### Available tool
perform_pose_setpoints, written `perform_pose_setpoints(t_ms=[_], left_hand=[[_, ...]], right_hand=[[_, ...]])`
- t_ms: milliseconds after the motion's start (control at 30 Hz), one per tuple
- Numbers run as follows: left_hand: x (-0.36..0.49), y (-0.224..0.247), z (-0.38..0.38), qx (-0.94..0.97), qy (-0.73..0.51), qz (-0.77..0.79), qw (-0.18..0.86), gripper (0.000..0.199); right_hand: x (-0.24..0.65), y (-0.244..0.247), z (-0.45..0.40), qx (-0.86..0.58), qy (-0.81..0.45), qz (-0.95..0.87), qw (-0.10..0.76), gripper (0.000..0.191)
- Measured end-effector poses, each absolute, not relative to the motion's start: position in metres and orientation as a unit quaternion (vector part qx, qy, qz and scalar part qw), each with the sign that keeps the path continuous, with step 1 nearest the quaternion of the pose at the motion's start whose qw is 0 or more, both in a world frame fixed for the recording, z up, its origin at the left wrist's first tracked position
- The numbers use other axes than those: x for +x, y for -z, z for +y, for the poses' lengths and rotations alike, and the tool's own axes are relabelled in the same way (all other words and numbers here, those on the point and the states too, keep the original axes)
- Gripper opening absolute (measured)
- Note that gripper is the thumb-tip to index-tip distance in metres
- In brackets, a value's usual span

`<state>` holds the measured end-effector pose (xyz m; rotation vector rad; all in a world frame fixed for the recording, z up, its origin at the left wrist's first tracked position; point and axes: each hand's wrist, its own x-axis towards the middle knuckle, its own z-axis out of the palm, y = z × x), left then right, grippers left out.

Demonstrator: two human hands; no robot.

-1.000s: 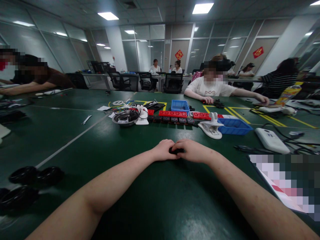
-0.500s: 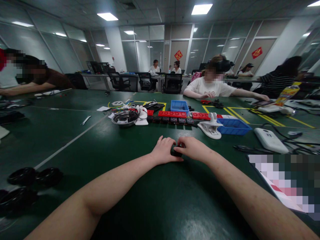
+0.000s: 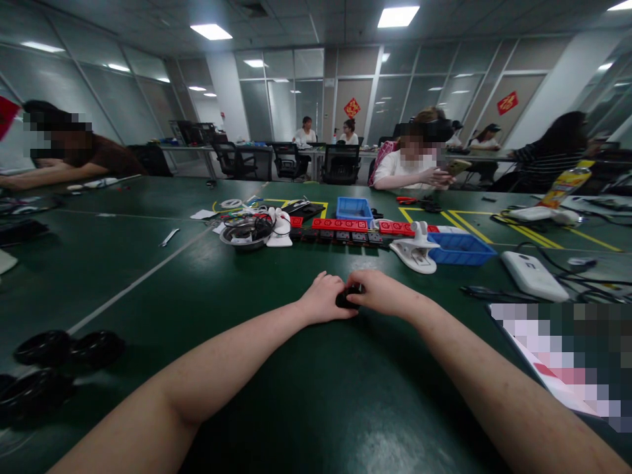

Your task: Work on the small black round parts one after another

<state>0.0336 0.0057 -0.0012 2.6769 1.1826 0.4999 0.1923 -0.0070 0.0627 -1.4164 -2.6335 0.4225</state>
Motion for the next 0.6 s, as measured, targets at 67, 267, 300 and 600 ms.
perform_pose_setpoints(t_ms=[67,267,300,600], left_hand=[[0.033,0.001,0.007,0.9,-0.168,0.388,0.101,0.045],[0.028,0.001,0.015,0.91,-0.163,0.351,0.152,0.032],[0.028,0.001,0.016,0.912,-0.161,0.343,0.156,0.028],[0.027,-0.002,0.011,0.89,-0.205,0.354,0.203,0.059]], right_hand=[[0.193,-0.065,-0.008,-0.449,-0.153,-0.878,0.062,0.021],[0.193,-0.07,-0.011,-0.388,-0.182,-0.902,0.052,0.03],[0.192,-0.07,-0.011,-0.375,-0.185,-0.907,0.05,0.03],[0.187,-0.07,-0.016,-0.414,-0.143,-0.893,0.102,0.016]])
